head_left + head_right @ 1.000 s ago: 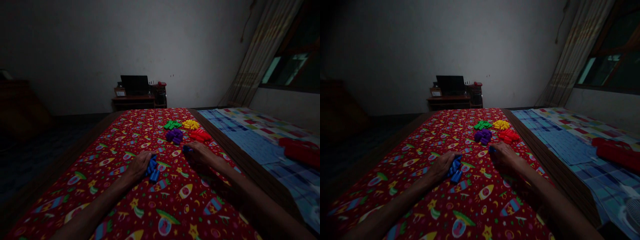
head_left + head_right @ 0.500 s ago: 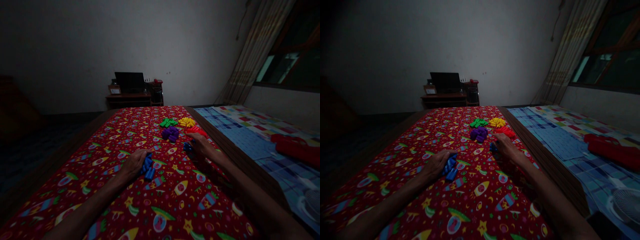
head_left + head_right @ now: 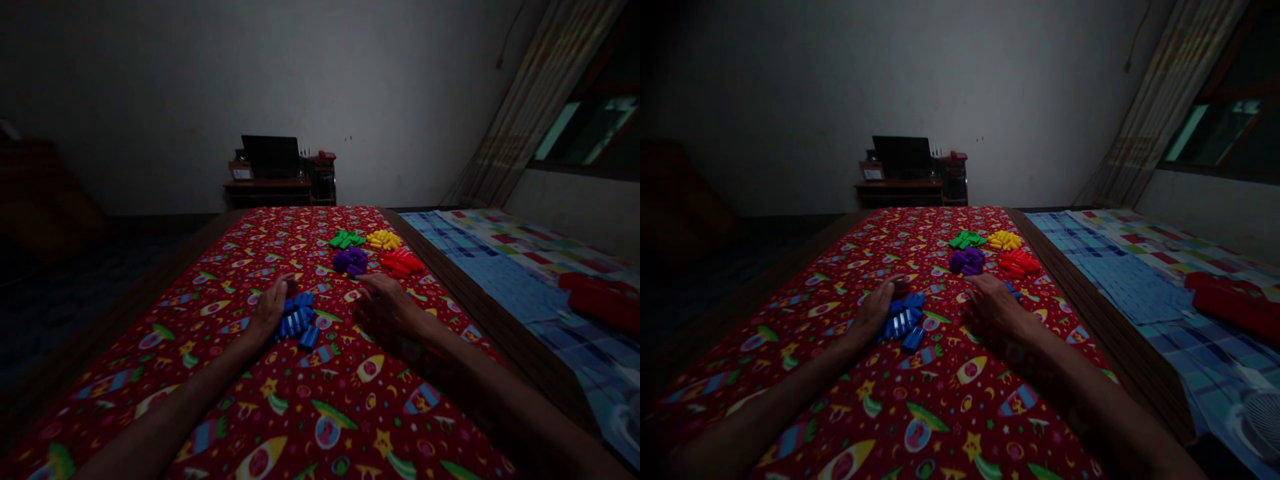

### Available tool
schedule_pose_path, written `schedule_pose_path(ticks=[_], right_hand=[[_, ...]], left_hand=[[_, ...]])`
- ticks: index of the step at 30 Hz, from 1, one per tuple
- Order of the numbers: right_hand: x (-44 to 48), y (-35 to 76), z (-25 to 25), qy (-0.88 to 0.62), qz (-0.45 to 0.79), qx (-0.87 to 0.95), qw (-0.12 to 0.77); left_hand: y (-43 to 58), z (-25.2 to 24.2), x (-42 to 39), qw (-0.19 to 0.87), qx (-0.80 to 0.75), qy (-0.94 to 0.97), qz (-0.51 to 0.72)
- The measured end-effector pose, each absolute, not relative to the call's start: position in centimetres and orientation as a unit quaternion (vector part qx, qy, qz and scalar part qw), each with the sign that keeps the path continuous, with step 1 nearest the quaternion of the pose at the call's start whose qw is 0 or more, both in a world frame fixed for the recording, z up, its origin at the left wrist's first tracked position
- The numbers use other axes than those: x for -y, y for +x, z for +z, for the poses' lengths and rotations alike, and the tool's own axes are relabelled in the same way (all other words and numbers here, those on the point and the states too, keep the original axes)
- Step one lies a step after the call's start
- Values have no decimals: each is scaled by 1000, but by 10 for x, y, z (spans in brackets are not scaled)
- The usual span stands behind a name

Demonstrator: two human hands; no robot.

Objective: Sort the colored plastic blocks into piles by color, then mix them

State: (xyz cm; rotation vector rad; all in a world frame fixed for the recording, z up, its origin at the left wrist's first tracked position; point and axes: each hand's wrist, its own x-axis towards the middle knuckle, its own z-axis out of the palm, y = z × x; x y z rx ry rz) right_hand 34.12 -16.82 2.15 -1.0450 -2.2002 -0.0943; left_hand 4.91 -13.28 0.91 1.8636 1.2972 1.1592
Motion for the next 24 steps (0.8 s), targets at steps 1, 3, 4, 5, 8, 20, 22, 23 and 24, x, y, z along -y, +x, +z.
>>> schedule_pose_path(ticks=[1,3,4,5,8,20,22,23,24], right_hand=[[169,328,21,-386,-23,863,325],[167,300,18,-350,0,895,276],[162,287,16,-334,5,907,256],[156,274,15,-320,6,916,241],[135,245,13,-278,15,943,183],[153,333,45,-353,-10,910,218],[163,358,46,-364,-34,903,226],[168,368,44,-368,-46,902,223],[172,377,42,-374,-56,901,215]], left_hand=[[49,9,132,306,-488,686,445],[48,9,132,319,-489,676,450],[48,9,132,319,-489,679,446],[48,10,132,314,-489,684,441],[47,9,131,301,-489,697,430],[48,7,131,301,-497,706,405],[48,9,132,294,-499,713,395],[47,9,131,289,-500,717,391],[46,7,130,283,-500,721,388]])
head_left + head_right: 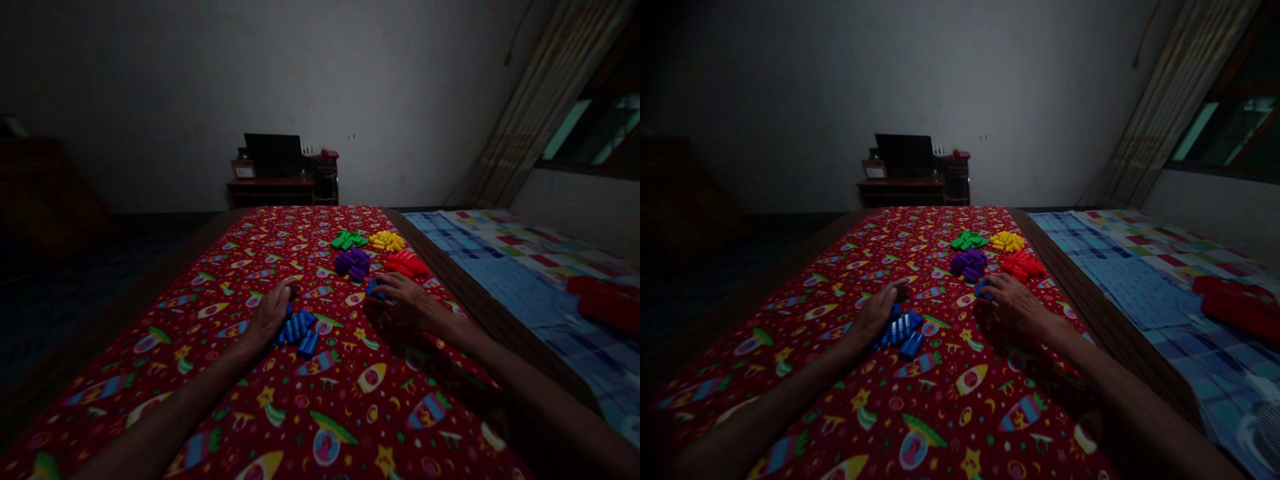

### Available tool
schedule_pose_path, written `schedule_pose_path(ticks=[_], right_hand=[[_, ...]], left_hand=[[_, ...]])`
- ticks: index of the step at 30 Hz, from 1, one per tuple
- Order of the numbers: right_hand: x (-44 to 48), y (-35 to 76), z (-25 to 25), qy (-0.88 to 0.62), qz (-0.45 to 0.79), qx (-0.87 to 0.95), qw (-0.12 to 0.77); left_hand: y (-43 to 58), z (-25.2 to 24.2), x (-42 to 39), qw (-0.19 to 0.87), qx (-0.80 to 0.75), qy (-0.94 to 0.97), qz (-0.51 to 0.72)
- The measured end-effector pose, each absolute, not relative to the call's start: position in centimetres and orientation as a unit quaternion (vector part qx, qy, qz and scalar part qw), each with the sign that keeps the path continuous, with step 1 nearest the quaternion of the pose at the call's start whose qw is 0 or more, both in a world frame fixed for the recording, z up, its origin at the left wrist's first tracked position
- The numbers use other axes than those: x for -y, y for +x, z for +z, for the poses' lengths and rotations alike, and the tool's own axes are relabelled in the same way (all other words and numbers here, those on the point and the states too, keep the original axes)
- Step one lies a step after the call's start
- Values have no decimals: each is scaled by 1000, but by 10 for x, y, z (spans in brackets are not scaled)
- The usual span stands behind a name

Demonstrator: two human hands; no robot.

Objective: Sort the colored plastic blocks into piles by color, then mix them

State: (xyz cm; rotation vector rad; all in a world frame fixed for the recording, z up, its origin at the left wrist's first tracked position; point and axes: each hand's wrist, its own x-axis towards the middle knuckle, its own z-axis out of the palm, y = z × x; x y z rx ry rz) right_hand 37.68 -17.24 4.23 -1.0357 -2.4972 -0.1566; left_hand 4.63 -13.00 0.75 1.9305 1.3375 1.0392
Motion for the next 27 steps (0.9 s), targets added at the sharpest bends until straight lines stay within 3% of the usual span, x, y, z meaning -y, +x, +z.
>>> schedule_pose_path(ticks=[4,10,15,27], right_hand=[[187,399,31,-384,-56,901,195],[203,423,24,-458,-51,846,268],[213,423,25,-527,-3,821,218],[197,419,38,-499,-23,832,242]], left_hand=[[42,0,124,275,-496,726,389],[41,-3,124,281,-493,726,388],[42,-2,123,277,-492,726,393],[45,6,130,268,-493,733,385]])
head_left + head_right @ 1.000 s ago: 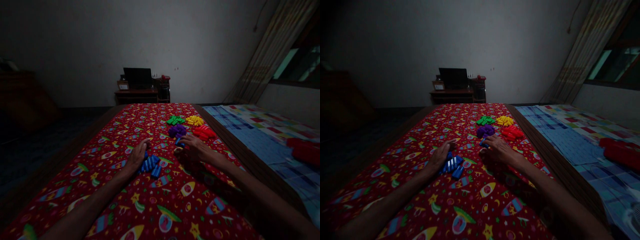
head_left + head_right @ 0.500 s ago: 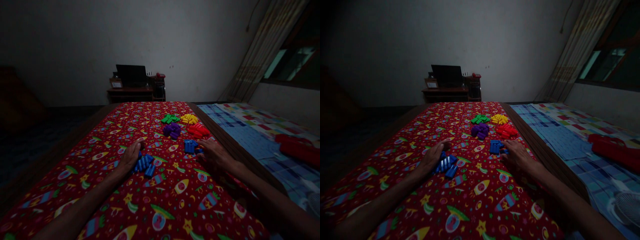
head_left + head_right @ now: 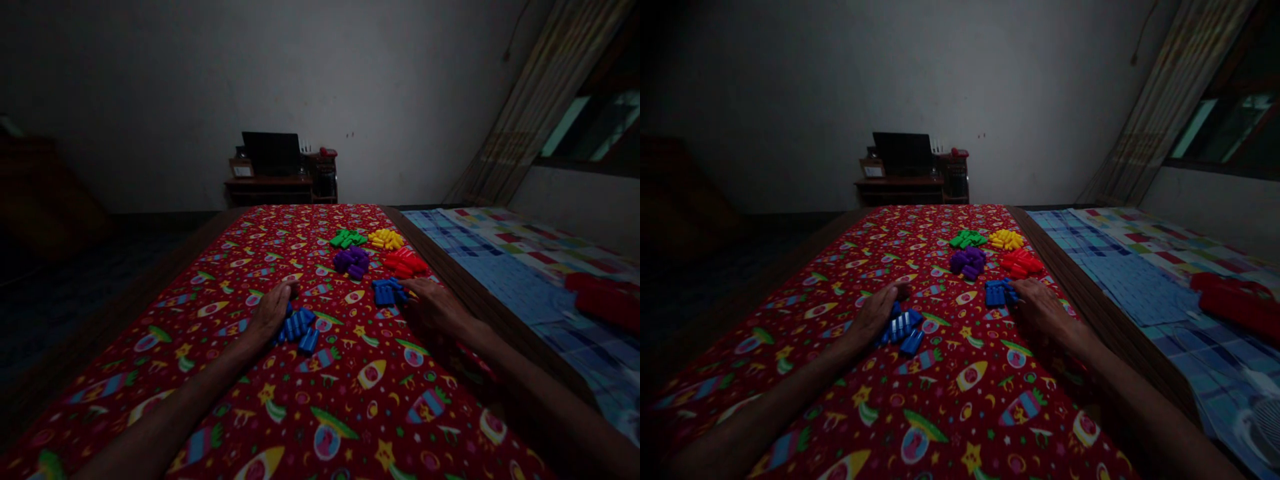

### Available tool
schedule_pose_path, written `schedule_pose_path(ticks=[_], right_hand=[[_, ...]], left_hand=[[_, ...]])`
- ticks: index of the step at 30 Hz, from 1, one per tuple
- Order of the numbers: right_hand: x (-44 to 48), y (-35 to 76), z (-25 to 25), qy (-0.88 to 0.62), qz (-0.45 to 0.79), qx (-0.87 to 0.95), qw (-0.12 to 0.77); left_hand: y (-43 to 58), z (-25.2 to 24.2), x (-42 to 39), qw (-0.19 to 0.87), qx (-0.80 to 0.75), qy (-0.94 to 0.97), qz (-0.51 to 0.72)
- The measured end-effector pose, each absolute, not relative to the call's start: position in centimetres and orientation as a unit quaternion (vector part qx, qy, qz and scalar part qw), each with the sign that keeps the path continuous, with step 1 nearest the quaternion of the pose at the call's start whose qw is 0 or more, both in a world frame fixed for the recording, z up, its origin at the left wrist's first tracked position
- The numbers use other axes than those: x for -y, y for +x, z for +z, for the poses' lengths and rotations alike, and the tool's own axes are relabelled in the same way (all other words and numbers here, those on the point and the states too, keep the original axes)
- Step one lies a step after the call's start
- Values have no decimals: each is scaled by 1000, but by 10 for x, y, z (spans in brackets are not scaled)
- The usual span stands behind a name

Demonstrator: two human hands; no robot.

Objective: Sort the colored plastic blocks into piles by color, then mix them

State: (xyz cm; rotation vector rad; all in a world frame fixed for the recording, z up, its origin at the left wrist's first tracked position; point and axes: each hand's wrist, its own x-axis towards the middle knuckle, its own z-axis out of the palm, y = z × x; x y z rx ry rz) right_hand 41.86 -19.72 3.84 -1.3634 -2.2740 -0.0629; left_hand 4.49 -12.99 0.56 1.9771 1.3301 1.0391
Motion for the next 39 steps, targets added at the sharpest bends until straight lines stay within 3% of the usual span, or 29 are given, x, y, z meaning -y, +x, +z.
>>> schedule_pose_path(ticks=[16,24,33,39], right_hand=[[150,236,34,-198,135,958,157],[146,306,49,-359,66,904,223],[151,393,69,-503,-2,850,157],[160,416,62,-525,18,837,152]], left_hand=[[43,-1,126,292,-484,720,402],[44,0,125,295,-486,720,399],[45,3,124,323,-494,707,390],[6,52,117,380,-468,782,158]])
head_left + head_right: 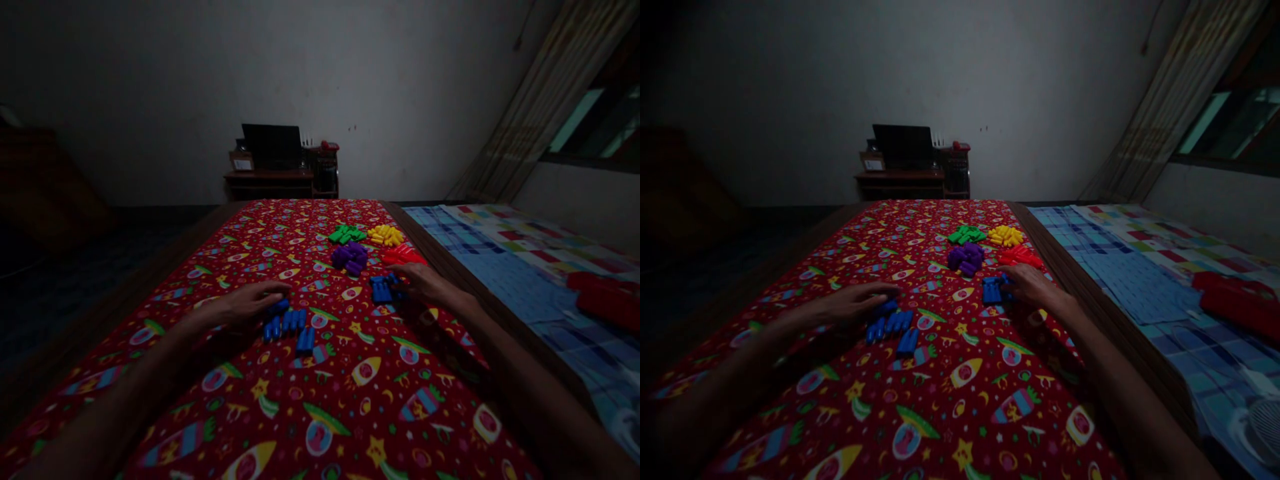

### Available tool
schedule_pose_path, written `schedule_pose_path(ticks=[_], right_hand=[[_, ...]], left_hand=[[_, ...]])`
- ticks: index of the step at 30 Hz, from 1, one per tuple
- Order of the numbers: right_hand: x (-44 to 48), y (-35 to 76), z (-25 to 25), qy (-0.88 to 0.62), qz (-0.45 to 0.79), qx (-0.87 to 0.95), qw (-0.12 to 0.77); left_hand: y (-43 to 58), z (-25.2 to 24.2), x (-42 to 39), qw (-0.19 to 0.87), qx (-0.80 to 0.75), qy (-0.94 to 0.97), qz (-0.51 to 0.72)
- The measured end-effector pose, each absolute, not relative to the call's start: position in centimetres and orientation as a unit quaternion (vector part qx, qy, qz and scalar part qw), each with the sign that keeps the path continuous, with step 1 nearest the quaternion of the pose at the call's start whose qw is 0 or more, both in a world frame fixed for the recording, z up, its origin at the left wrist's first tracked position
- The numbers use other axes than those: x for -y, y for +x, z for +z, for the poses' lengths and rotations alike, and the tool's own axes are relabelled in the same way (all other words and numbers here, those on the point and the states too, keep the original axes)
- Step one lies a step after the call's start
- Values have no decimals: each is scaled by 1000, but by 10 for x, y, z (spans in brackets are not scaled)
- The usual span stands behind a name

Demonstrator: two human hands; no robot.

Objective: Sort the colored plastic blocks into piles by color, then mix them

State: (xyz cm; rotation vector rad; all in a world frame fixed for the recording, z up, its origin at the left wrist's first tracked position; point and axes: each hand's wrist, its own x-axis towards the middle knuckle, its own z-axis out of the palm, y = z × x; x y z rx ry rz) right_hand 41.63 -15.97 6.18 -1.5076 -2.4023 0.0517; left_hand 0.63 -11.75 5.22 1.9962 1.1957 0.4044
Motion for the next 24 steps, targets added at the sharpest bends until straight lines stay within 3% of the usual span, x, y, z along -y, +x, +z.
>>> schedule_pose_path(ticks=[3,9,17,21,24], right_hand=[[161,412,71,-488,31,847,206],[170,366,71,-416,48,864,278],[184,298,38,-300,132,899,290],[177,276,31,-283,147,915,246],[170,268,27,-293,130,925,205]], left_hand=[[-13,67,117,380,-484,784,80],[0,50,116,312,-467,826,57],[43,36,135,254,-456,840,148],[51,29,138,291,-440,829,184],[39,36,133,290,-442,837,144]])
